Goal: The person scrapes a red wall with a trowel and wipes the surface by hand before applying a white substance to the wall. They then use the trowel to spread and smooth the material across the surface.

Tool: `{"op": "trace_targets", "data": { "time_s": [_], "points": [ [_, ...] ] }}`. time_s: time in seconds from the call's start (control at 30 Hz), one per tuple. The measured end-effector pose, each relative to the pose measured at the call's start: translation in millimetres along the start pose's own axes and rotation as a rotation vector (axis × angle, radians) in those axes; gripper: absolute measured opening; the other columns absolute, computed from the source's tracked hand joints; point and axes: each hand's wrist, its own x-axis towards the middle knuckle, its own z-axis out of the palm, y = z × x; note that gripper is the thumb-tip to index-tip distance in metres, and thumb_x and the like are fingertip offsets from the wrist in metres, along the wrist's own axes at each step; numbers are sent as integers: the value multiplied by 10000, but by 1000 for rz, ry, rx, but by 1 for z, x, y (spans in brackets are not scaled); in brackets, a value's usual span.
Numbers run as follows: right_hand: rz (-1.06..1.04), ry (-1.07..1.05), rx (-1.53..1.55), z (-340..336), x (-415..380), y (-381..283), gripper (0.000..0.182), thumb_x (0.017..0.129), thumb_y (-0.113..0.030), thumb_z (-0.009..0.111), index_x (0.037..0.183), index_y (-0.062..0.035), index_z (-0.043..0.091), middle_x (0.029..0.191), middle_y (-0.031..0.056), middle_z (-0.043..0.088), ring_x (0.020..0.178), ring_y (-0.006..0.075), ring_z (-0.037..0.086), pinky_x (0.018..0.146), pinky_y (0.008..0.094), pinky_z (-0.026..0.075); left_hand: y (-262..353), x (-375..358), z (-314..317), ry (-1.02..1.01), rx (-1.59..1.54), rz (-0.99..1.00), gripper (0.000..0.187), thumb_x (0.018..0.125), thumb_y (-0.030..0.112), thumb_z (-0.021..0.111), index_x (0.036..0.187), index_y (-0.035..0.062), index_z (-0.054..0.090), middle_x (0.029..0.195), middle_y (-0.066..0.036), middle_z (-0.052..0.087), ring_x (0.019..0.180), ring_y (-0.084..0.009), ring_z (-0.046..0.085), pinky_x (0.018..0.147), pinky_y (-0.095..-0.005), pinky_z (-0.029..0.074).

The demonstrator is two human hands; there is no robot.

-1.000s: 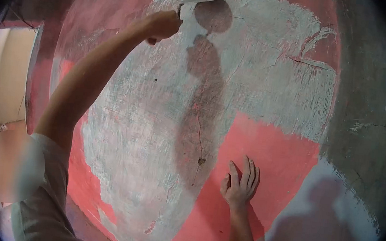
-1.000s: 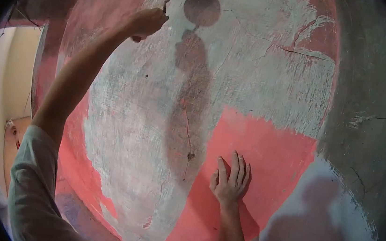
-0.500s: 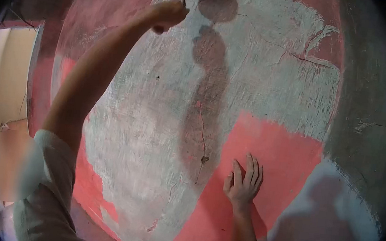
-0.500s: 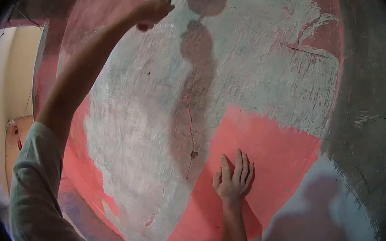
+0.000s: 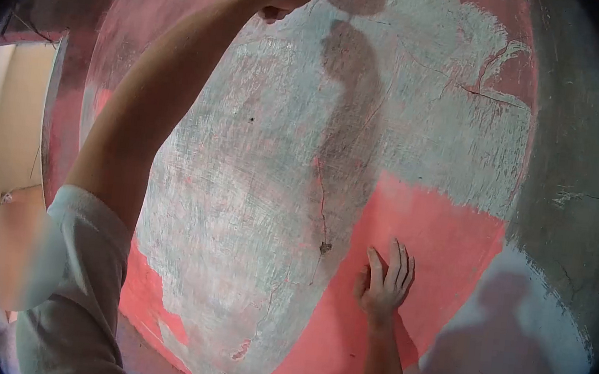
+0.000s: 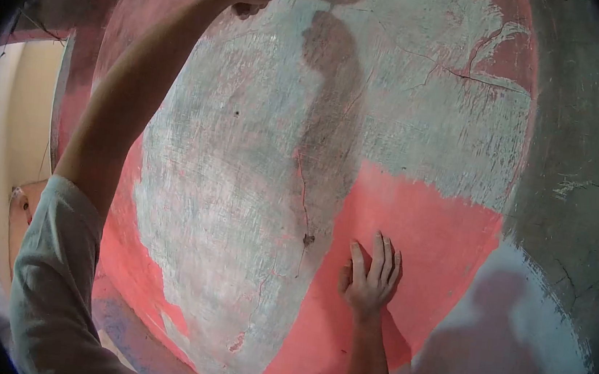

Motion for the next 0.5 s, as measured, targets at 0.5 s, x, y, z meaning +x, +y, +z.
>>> {"op": "trace_targets", "data": {
  "time_s": [0.5],
  "points": [
    [40,9,-36,1,0,-2,324,976,-285,478,1182,-183,707,1410,162,575,1287,325,546,1118,524,378,20,52,-3,53,184,12,332,964,228,492,1003,-72,629,632,-208,638,519,-331,671,431,-484,525]
  ]
}}
